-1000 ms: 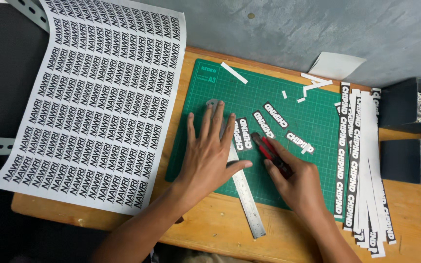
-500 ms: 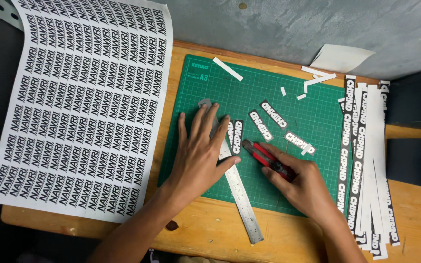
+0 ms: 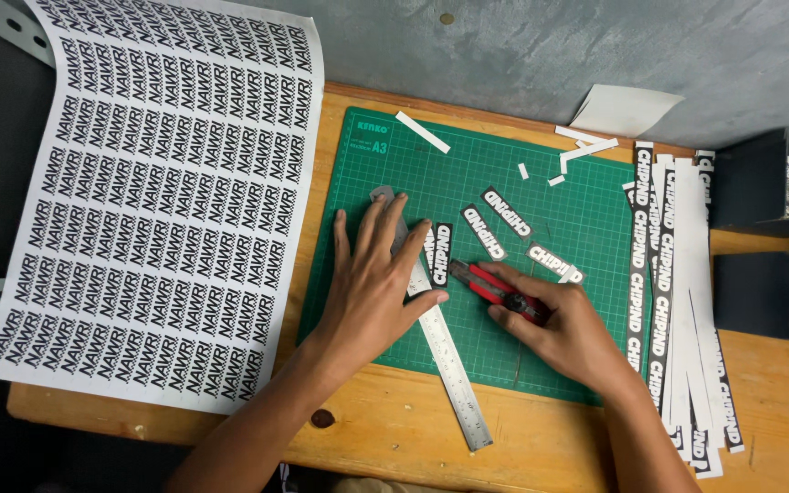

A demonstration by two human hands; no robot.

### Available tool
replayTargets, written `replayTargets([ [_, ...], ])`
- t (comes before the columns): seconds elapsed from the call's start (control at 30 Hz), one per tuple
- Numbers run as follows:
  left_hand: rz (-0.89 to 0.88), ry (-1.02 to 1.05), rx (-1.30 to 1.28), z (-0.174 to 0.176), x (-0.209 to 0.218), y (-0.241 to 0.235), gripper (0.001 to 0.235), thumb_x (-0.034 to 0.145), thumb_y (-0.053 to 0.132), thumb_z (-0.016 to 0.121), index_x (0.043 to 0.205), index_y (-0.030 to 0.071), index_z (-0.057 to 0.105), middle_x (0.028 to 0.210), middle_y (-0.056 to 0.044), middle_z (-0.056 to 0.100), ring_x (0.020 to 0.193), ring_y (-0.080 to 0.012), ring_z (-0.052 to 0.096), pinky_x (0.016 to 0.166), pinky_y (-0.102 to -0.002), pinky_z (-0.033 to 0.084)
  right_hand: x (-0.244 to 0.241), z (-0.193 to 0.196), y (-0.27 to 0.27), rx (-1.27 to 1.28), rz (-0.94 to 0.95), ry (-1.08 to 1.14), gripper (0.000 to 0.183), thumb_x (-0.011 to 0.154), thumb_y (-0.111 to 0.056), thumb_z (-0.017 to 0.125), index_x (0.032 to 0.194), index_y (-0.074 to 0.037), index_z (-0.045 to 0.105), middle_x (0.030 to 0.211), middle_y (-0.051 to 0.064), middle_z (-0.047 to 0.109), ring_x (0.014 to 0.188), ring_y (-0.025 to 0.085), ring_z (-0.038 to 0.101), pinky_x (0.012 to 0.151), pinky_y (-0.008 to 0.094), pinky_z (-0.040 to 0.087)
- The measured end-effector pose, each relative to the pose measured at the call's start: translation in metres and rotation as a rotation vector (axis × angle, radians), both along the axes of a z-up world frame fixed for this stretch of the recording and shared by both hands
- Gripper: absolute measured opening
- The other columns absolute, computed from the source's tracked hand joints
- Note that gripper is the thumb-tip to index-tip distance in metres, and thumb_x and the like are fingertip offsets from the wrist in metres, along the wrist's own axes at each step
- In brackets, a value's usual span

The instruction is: The person uses a metal ruler and a red utility knife to cut strips of printed stickers on a green cutting mat. They repeatedly align the ruler, cut along the edge, and separate the cut pieces, occasionally using scissors to trim the edges of the sticker strips.

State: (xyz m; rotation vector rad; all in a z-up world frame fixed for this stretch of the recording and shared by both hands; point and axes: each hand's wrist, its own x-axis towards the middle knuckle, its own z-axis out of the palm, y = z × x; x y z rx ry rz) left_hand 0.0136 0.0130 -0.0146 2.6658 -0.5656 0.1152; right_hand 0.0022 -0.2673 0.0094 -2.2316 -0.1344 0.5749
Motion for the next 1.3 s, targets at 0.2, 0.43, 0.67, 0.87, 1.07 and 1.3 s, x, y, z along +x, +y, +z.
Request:
replayTargets([
  [0.2,0.020,0.117,-0.091,0.012,0.001,-0.004,0.090,0.086,0.044,0.098,0.156,-0.001,0.064,0.168,-0.034,0.047,0.164,-0.0558,0.037,0.124,-0.090,0.017,-0.004,0.017,0.012,0.218,-0.072,-0.042,0.052,0.091,-0.006,0.087,0.142,-0.002,0.082,0.142,0.023,0.085,0.136,0.047,0.075,0.111,0.056,0.062],
  [0.43,0.016,0.089,-0.095,0.007,0.004,-0.005,0.088,0.084,0.043,0.099,0.153,0.000,0.066,0.165,-0.033,0.050,0.162,-0.0553,0.040,0.125,-0.090,0.017,-0.006,0.007,0.008,0.189,-0.063,-0.076,0.053,0.092,-0.006,0.086,0.144,-0.004,0.081,0.141,0.022,0.085,0.135,0.047,0.076,0.112,0.056,0.063],
  [0.67,-0.024,0.047,-0.278,-0.006,0.007,-0.004,0.068,0.098,0.028,0.090,0.158,0.014,0.065,0.133,-0.011,0.072,0.133,-0.0361,0.067,0.118,-0.070,0.039,-0.008,0.013,0.006,0.188,-0.045,-0.101,0.050,0.092,-0.006,0.086,0.142,-0.002,0.082,0.138,0.024,0.085,0.131,0.046,0.076,0.108,0.055,0.063],
  [0.87,0.028,0.056,-0.605,-0.004,0.004,-0.015,0.061,0.105,0.008,0.079,0.162,0.014,0.060,0.118,-0.013,0.078,0.097,-0.0334,0.080,0.093,-0.051,0.057,-0.010,0.016,-0.005,0.122,-0.073,-0.116,0.050,0.092,-0.011,0.087,0.142,-0.004,0.083,0.120,0.025,0.089,0.102,0.036,0.084,0.086,0.050,0.064],
  [1.07,0.098,0.094,-0.867,-0.013,0.005,-0.021,0.054,0.103,0.004,0.080,0.155,0.014,0.067,0.111,-0.010,0.080,0.089,-0.0271,0.081,0.084,-0.039,0.062,0.001,0.027,-0.045,-0.002,-0.143,-0.175,0.043,0.092,-0.013,0.089,0.134,-0.008,0.086,0.094,0.024,0.088,0.071,0.034,0.075,0.068,0.046,0.059],
  [1.3,0.093,0.201,-0.850,-0.025,0.007,-0.028,0.031,0.098,0.003,0.083,0.128,0.010,0.087,0.097,-0.007,0.080,0.066,-0.0176,0.079,0.055,-0.025,0.058,0.006,0.033,-0.048,-0.172,-0.169,-0.260,0.040,0.096,-0.017,0.087,0.135,-0.009,0.086,0.101,0.022,0.088,0.090,0.045,0.083,0.080,0.048,0.064],
])
